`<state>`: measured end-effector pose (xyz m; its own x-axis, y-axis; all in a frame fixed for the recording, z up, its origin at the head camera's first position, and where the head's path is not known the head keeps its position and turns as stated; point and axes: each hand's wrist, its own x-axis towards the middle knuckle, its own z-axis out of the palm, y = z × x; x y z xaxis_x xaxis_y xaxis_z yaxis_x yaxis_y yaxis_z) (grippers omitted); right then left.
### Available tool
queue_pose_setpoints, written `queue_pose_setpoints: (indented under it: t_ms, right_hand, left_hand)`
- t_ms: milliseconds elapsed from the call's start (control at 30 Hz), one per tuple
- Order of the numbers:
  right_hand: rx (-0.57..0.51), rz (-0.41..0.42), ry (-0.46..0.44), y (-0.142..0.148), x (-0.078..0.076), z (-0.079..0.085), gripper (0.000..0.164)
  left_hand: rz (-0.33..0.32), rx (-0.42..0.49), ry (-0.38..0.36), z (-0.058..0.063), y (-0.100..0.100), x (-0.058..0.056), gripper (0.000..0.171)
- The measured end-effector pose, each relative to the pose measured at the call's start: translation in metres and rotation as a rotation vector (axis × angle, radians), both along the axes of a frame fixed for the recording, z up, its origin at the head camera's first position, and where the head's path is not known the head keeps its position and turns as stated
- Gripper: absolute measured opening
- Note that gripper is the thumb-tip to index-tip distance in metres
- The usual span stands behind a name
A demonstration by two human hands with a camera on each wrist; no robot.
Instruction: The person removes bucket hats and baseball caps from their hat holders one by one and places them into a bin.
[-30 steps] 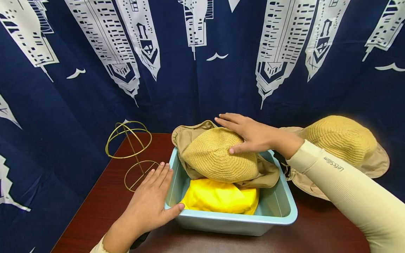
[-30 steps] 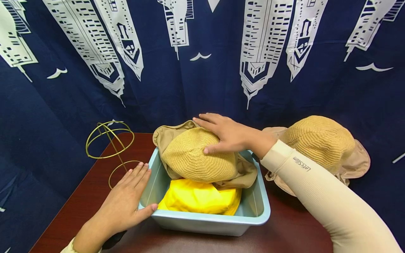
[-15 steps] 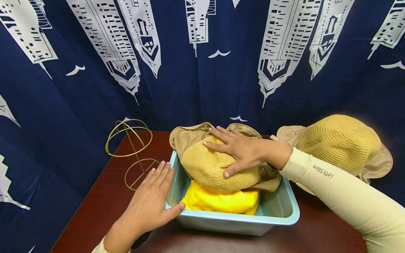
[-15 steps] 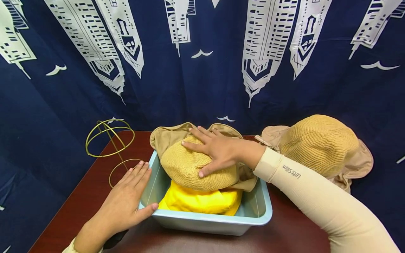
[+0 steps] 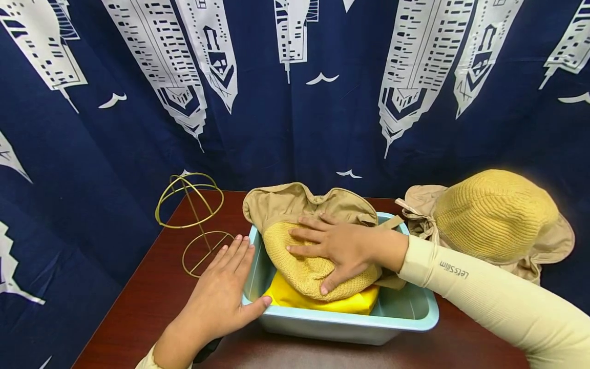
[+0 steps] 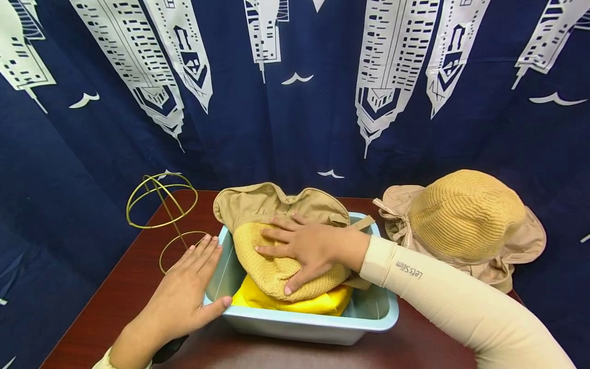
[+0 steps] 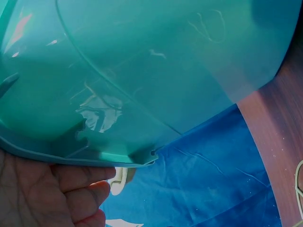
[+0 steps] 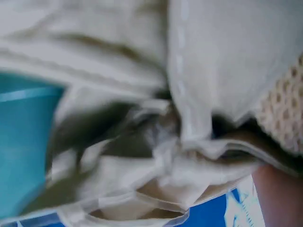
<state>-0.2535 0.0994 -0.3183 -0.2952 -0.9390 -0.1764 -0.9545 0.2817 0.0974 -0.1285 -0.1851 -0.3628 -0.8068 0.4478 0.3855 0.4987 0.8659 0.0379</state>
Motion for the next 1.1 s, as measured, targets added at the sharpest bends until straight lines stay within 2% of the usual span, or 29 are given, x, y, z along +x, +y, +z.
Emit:
queue_pose_setpoints:
  t_ms: [167,333,567,733,900,1100]
  right_hand:
    - [0.085,-0.020,0.014,-0.008,0.010,-0.011,0.095]
    - [0.141,-0.055,0.032,-0.015,0.011,-0.019,0.093]
    - [0.250,-0.155,0.008,-0.030,0.009,-0.030,0.092]
    - [0.282,-0.213,-0.019,-0.030,0.016,-0.029,0.091]
    - [0.235,-0.211,-0.004,-0.021,0.030,-0.009,0.088]
    - [0.103,-0.154,-0.047,-0.010,0.042,0.043,0.082]
  left_hand:
    - [-0.003,0.013,0.010,0.001,0.001,0.000,0.090]
    - [0.006,0.015,-0.009,0.001,0.000,0.001,0.091]
    - [0.013,0.022,-0.013,0.000,-0.002,0.001,0.091]
    - [0.005,0.032,-0.021,-0.002,0.000,0.001,0.091]
    - [0.004,0.017,-0.010,-0.002,0.001,0.001,0.091]
    - [0.005,0.004,0.002,0.000,0.000,0.001,0.089]
